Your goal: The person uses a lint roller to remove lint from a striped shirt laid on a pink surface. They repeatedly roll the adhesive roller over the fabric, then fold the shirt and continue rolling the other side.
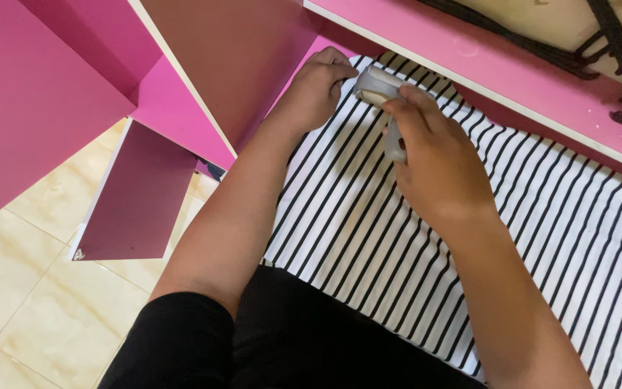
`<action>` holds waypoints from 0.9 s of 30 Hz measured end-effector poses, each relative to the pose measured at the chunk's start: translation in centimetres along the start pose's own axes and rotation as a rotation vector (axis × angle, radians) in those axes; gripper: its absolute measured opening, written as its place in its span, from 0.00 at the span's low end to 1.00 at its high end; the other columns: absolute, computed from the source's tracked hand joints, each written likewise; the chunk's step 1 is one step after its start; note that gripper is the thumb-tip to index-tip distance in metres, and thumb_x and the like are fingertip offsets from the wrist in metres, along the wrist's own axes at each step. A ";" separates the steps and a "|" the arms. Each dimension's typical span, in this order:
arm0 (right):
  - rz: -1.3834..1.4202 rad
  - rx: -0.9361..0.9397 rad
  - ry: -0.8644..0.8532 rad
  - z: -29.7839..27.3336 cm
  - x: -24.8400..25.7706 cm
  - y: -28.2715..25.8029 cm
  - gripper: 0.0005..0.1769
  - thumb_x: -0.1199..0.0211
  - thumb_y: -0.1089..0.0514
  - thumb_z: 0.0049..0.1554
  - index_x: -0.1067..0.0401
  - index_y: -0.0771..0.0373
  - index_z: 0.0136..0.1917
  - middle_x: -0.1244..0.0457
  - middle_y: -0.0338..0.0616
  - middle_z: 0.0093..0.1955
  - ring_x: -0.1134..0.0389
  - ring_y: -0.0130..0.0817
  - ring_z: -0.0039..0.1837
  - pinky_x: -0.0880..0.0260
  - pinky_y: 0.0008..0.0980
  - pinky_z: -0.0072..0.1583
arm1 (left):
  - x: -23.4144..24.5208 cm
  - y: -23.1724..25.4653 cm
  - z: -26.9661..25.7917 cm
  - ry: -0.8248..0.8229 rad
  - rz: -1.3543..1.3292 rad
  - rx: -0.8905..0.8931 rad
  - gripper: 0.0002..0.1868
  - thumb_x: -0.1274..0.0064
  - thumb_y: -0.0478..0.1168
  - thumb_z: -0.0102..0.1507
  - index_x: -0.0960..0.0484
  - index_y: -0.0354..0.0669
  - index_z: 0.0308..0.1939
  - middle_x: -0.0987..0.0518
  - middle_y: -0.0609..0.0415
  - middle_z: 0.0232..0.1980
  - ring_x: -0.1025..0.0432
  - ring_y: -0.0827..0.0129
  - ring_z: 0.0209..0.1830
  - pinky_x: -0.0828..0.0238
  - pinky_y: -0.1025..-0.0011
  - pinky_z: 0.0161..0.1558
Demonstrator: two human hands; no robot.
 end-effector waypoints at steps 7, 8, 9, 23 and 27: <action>0.015 0.121 0.018 -0.1 -1.8 -1.5 0.40 0.32 0.70 0.45 0.37 0.58 0.70 0.45 0.51 0.77 0.33 0.57 0.61 0.30 0.49 0.60 | 0.1 0.3 -0.1 -0.041 0.011 0.040 0.21 0.53 0.20 0.58 0.15 0.38 0.50 0.23 0.48 0.53 0.27 0.55 0.55 0.28 0.62 0.57; -0.008 0.144 0.043 0.2 -1.9 -1.6 0.40 0.32 0.70 0.45 0.36 0.58 0.70 0.45 0.53 0.77 0.32 0.58 0.61 0.30 0.49 0.60 | 0.2 0.4 -0.1 -0.034 0.022 0.032 0.21 0.52 0.20 0.57 0.15 0.38 0.50 0.23 0.48 0.53 0.28 0.54 0.55 0.29 0.61 0.57; -0.005 0.154 0.052 0.4 -2.0 -1.5 0.39 0.32 0.70 0.45 0.36 0.58 0.70 0.45 0.52 0.77 0.32 0.58 0.61 0.30 0.49 0.61 | 0.4 0.4 -0.2 -0.024 0.023 0.034 0.21 0.53 0.20 0.57 0.15 0.39 0.50 0.23 0.48 0.53 0.27 0.55 0.54 0.28 0.62 0.56; 0.018 0.211 0.102 0.3 -1.8 -1.0 0.38 0.33 0.73 0.45 0.32 0.56 0.68 0.41 0.47 0.75 0.33 0.56 0.61 0.28 0.45 0.59 | -0.5 -1.0 0.3 -0.001 -0.008 0.025 0.17 0.46 0.20 0.58 0.12 0.38 0.46 0.22 0.49 0.51 0.26 0.58 0.51 0.26 0.65 0.52; 0.084 0.292 0.172 -0.4 -1.3 -1.2 0.32 0.31 0.70 0.51 0.32 0.55 0.67 0.39 0.43 0.73 0.32 0.51 0.62 0.29 0.45 0.62 | -0.4 -0.9 0.4 0.013 -0.019 0.003 0.18 0.45 0.21 0.57 0.12 0.39 0.46 0.23 0.48 0.51 0.26 0.58 0.52 0.25 0.66 0.53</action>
Point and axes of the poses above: each hand's wrist, its own z-axis towards the middle knuckle, its own x-axis out of the back of the hand, y = z × x, the point moved 9 cm from there along z, towards the middle knuckle
